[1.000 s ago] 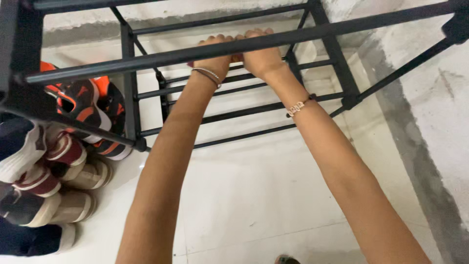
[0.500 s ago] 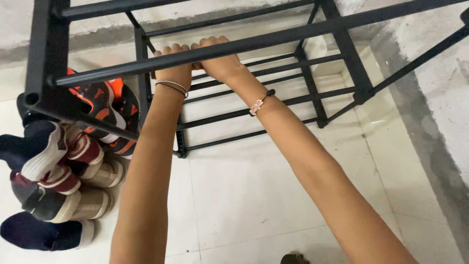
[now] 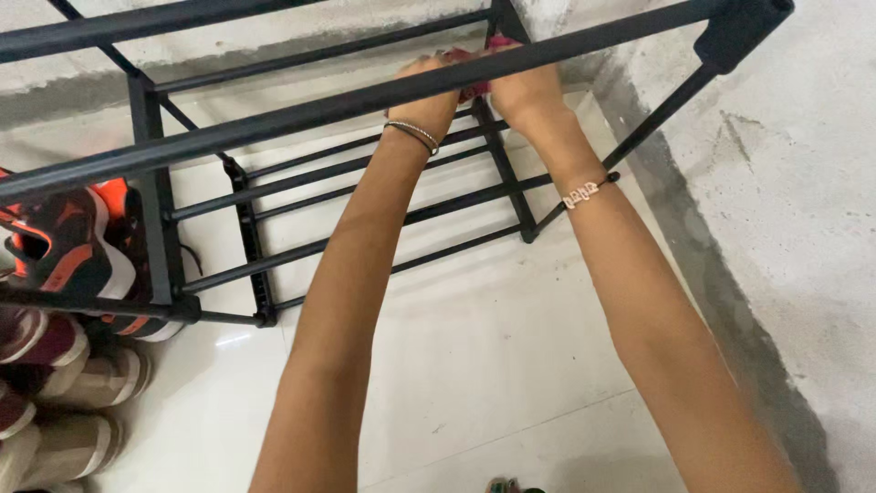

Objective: The person wipes the metal bars of a black shoe rack using a pink cloth. They clean the horizontal bars and vertical supports systematically, moving from one side to the other.

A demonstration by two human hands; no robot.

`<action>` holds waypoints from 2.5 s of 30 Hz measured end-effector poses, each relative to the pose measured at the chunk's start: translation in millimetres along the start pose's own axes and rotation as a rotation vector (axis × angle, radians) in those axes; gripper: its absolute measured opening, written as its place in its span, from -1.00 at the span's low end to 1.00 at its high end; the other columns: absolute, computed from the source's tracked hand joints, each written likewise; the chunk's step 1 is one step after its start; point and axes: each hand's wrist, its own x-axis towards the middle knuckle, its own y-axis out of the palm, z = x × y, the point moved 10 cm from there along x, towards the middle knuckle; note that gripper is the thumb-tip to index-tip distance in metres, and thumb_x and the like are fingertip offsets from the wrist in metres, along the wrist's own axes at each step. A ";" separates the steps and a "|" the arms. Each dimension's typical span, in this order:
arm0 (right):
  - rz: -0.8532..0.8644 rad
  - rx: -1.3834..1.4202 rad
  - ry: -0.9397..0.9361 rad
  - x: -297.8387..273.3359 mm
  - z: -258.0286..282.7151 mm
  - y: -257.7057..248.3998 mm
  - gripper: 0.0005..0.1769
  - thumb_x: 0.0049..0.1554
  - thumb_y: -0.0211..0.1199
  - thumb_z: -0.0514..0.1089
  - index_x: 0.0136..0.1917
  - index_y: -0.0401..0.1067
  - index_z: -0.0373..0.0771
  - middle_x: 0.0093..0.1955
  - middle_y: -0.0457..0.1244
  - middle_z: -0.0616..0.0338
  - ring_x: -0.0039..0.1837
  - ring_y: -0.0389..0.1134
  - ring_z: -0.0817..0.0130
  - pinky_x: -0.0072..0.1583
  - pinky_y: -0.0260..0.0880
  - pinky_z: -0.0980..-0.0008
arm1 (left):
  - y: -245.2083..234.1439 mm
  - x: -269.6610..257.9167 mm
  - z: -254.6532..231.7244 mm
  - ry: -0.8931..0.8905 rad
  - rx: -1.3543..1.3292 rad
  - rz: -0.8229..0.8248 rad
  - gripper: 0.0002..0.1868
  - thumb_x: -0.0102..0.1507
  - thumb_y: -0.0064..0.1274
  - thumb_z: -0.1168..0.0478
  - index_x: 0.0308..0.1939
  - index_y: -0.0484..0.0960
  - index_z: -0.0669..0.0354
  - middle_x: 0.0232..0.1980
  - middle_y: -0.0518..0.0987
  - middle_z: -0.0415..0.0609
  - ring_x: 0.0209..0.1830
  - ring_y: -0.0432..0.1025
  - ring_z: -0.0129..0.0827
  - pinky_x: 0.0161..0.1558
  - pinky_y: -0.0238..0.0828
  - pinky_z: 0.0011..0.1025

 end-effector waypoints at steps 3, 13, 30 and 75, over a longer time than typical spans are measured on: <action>0.028 -0.142 0.013 -11.8 3.3 -23.3 -0.75 0.15 0.23 -0.33 0.09 0.58 -0.18 -0.06 0.39 -0.06 0.04 0.43 -0.10 0.06 0.39 -0.01 | -30.1 -3.5 -11.2 0.059 -0.089 -0.057 -0.84 0.27 0.11 0.26 -0.08 0.69 0.02 -0.14 0.66 0.04 -0.13 0.58 -0.06 -0.14 0.54 -0.14; 0.398 0.017 0.011 -26.9 92.4 -41.8 -0.71 0.00 0.33 -0.19 0.03 0.54 -0.22 -0.05 0.40 -0.04 0.01 0.40 -0.10 -0.02 0.41 -0.08 | -80.5 -90.6 -28.1 0.185 -0.088 0.112 -0.81 0.15 0.19 0.19 -0.21 0.64 0.18 -0.24 0.66 0.05 -0.24 0.58 -0.06 -0.16 0.52 -0.14; 0.228 0.341 -0.214 23.3 274.2 16.6 -0.92 0.05 0.29 -0.27 -0.13 0.50 -0.27 -0.15 0.39 0.01 -0.03 0.42 -0.03 0.00 0.43 0.03 | -156.4 -220.0 106.2 -0.210 0.085 -0.075 -0.83 0.14 0.16 0.32 -0.18 0.63 0.20 -0.14 0.60 0.02 -0.06 0.50 -0.11 -0.02 0.46 -0.19; 0.236 0.025 -0.051 -44.5 78.9 -43.1 -0.71 0.04 0.32 -0.35 0.07 0.55 -0.25 -0.04 0.39 -0.04 0.04 0.41 -0.05 0.07 0.42 0.06 | -48.6 -101.5 -51.6 -0.128 -0.365 0.112 -0.36 0.13 0.19 0.17 0.29 0.44 0.20 0.40 0.36 0.13 0.43 0.21 0.01 0.33 0.02 0.34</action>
